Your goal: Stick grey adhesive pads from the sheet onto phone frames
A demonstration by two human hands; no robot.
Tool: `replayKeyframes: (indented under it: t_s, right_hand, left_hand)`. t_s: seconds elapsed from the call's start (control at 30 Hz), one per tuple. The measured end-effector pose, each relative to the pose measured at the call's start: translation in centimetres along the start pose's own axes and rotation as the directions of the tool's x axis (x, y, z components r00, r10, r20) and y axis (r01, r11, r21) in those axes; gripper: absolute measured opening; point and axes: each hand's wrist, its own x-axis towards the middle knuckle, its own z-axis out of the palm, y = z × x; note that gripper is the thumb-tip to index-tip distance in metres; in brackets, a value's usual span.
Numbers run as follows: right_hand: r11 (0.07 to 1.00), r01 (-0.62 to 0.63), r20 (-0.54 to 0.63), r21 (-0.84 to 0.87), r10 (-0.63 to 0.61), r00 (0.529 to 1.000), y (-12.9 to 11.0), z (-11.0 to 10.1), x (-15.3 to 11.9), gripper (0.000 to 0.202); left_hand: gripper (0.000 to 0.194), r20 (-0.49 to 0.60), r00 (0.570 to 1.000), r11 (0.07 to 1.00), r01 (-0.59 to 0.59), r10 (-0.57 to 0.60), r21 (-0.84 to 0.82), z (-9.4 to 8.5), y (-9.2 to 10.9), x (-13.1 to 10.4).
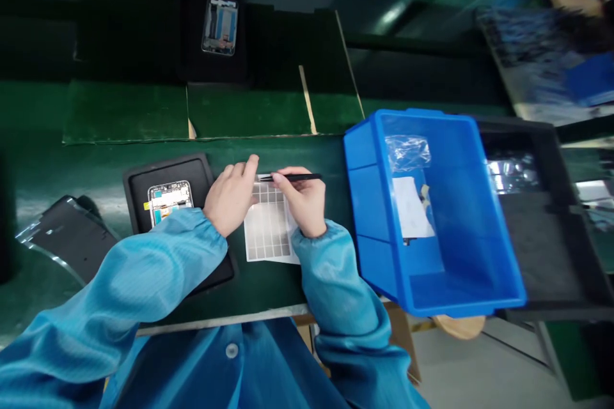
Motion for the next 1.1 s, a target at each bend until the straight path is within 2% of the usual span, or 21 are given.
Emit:
replayKeyframes:
  t_s: [0.1, 0.27, 0.73, 1.1]
  right_hand:
    - [1.000, -0.016, 0.009, -0.004, 0.016, 1.000, 0.7, 0.8, 1.0, 0.027]
    - [0.999, -0.046, -0.010, -0.005, 0.046, 0.999, 1.4, 0.8, 1.4, 0.030]
    - [0.996, -0.083, 0.022, -0.032, 0.084, 0.996, 1.0, 0.7, 1.5, 0.029]
    - [0.996, -0.084, -0.006, -0.018, 0.084, 0.996, 1.2, 0.7, 1.4, 0.027]
  left_hand:
    - [0.089, 0.021, 0.999, 1.000, 0.027, -0.028, 0.015, -0.1, 0.1, 0.1]
    - [0.090, 0.028, 0.999, 0.999, 0.033, -0.034, 0.028, -0.2, 0.1, 0.2]
    - [0.091, -0.008, 1.000, 0.997, 0.018, -0.017, 0.070, 0.1, 0.1, 0.0]
    - [0.090, 0.000, 1.000, 0.997, 0.021, -0.021, 0.079, -0.1, 0.2, -0.1]
